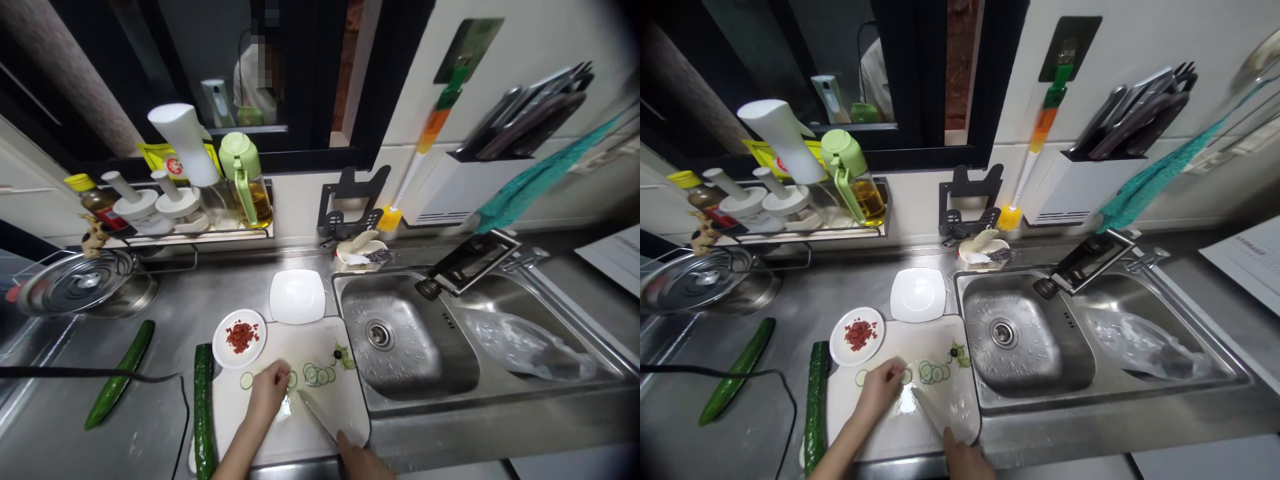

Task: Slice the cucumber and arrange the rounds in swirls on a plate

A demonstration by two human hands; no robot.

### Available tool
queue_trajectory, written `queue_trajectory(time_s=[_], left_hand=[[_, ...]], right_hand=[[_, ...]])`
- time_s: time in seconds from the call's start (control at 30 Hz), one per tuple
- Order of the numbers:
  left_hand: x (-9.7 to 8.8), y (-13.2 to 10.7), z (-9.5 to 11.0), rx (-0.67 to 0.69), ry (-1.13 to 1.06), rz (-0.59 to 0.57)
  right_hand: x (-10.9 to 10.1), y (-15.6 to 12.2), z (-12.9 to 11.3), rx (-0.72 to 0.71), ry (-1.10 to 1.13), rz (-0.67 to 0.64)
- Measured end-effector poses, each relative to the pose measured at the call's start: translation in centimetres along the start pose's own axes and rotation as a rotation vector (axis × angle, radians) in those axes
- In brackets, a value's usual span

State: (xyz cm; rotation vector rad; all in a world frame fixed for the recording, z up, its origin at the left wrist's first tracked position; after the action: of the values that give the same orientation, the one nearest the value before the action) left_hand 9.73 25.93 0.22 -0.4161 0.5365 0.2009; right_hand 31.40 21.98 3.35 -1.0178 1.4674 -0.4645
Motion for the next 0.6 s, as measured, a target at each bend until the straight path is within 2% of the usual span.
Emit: queue_trajectory(time_s=[0.07,0.17,0.37,0.6], left_hand=[[-0.4,-0.5,-0.8,-0.001,0.028,0.018],[-0.5,-1.2,-1.3,0.080,0.056,0.050],[-0.2,-2.6,-2.5,0.151,0.023,0.069],[0.3,-2.9,-3.0,0.183,-0.012,0.137]], right_hand=[[0.0,0.3,-0.1,0.014,0.011,-0.045],[0.1,0.6,-0.2,0.051,-0.001,-0.127],[-0.1,0.3,-1.1,-0.034,0.000,-0.013],[-0.5,0.6,-3.4,-0.030,-0.044,-0.004]])
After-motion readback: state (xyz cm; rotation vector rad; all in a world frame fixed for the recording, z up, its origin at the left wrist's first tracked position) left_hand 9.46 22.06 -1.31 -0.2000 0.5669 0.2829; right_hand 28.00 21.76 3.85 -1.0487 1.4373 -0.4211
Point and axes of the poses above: each hand's wrist, its own y-axis towards the middle knuckle, its own x-axis out of the palm, z = x × y, the point moved 5 cm from there along y, towards the middle knuckle, and after that the axes turned 4 degrees about -y, right-handed, at the moved point
